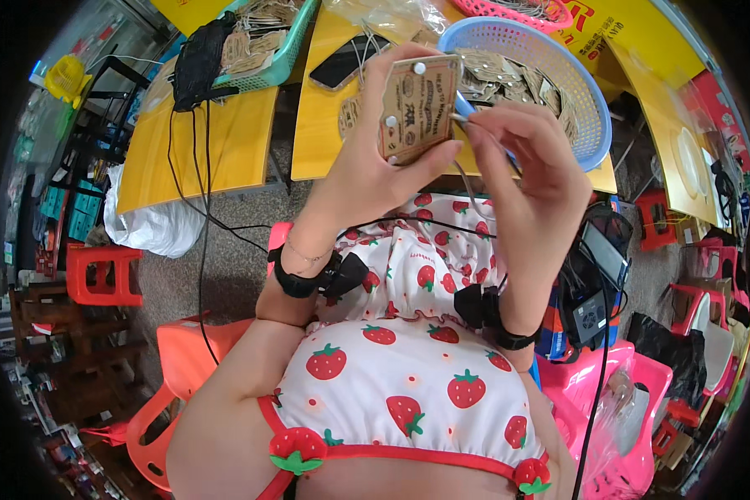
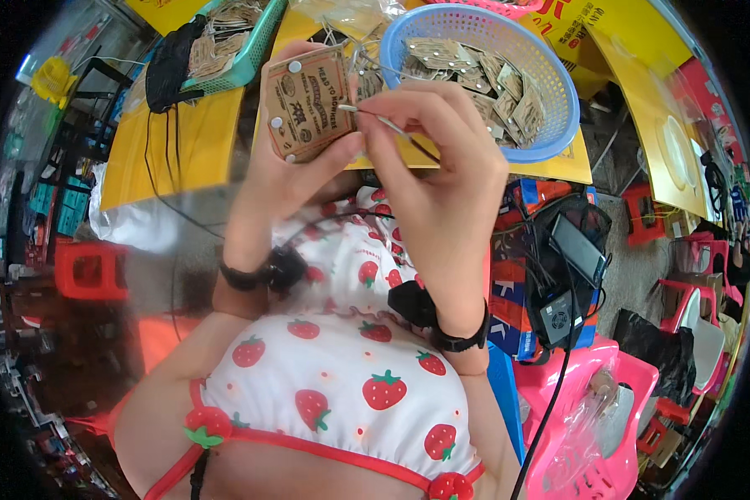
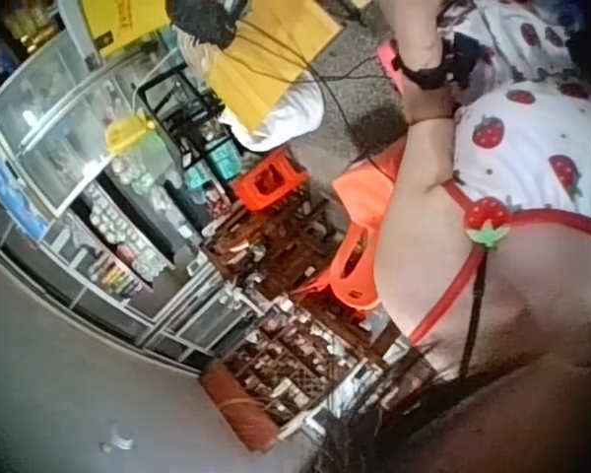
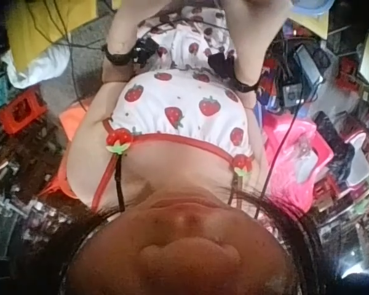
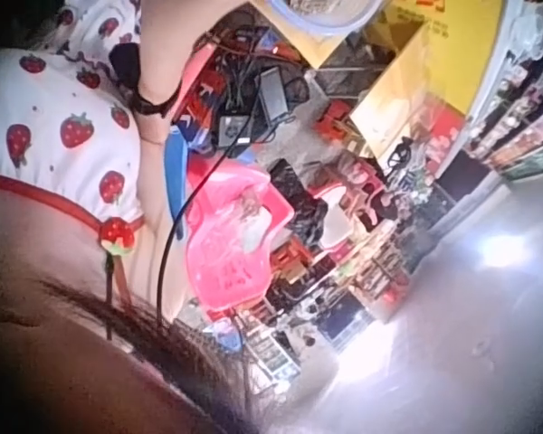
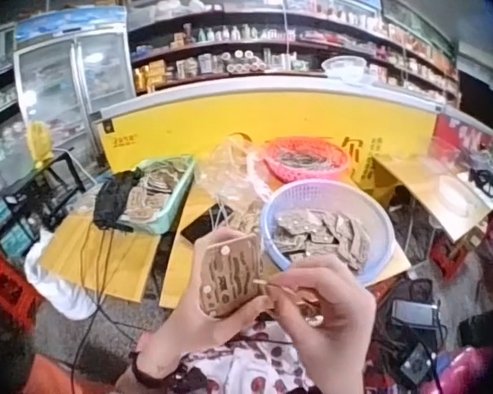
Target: Thread and tie strings or plastic loops through product tags for packaging.
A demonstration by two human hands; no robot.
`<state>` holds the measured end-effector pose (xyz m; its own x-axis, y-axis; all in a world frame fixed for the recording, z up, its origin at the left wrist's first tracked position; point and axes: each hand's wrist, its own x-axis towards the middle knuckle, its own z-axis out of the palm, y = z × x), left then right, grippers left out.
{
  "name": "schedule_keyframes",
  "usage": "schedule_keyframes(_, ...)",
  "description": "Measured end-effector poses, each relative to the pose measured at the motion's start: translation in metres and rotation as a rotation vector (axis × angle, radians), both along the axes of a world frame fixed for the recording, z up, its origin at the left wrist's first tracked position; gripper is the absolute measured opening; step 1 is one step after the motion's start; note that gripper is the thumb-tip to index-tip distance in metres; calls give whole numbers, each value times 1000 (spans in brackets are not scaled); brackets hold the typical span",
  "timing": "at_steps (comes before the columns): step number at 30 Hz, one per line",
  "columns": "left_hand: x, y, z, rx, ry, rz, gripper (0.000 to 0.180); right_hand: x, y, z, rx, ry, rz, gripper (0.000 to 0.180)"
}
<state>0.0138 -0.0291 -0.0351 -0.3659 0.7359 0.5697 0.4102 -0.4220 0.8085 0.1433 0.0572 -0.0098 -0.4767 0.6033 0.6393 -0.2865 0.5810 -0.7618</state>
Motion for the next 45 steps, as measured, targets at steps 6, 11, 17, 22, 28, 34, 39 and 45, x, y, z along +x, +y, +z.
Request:
schedule_keyframes(6,7,2,2,47,0,-42,69,-5,-6,-4,-32,35,-70,10)
schedule_keyframes(11,14,2,3,81,31,-37,66,-4,-7,-2,-92,50,-52,9)
schedule_keyframes(17,16,8,2,162,206,69,63,-1,-7,-1,-103,31,-37,10)
schedule_keyframes(22,16,9,3,164,215,54,61,1,-5,2,-305,30,50,9)
schedule_keyframes(28,16,9,0,157,248,47,62,1,-2,0,-337,62,137,8)
schedule_keyframes(34,19,0,3,55,-161,-142,68,-6,10,-10,-377,225,394,27)
schedule_keyframes(39,16,-2,5,68,137,-58,72,-4,13,-6,-588,261,521,38)
schedule_keyframes(45,19,1,2,16,-211,-208,69,-8,5,-9,-551,346,471,39)
